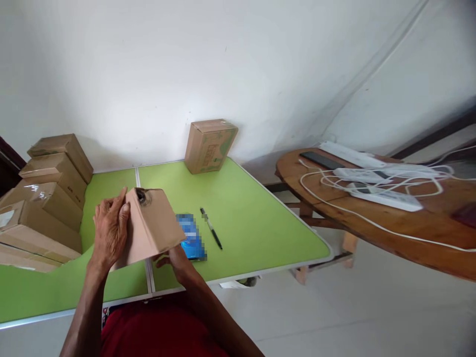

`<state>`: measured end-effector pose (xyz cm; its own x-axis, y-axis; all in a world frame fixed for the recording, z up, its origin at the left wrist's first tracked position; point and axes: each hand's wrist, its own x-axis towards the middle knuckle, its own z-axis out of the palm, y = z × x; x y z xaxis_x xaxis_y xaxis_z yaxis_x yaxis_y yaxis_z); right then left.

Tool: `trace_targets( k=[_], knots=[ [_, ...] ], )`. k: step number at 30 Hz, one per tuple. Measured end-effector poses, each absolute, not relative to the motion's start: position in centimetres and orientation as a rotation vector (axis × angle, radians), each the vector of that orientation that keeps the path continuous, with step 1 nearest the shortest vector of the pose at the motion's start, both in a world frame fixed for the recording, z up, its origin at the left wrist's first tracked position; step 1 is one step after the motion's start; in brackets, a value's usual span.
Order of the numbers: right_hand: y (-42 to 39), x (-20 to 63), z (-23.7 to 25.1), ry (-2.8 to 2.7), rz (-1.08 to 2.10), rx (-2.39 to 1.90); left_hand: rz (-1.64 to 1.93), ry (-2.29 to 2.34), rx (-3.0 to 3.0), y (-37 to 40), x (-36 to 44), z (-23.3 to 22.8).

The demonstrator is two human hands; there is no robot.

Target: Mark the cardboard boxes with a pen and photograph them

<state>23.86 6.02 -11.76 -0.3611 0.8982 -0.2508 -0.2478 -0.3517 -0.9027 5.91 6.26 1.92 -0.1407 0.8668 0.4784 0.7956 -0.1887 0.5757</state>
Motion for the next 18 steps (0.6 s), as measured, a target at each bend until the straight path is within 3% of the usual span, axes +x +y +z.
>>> trace_targets(
  k=[4,13,18],
  knots=[
    [6.8,25.1,-11.0,-0.687,1.665,-0.954,1.134,1.738,1.983,7.4,5.0,0.9],
    [8.2,26.8,-10.0,-0.566,1.729,-0.872,1.082,1.731,1.835,7.9,4.8,1.0],
    [7.9,26.0,-8.5,-0.635,1.543,-0.801,1.099,1.734,1.824,6.0,6.1,2.5]
  ],
)
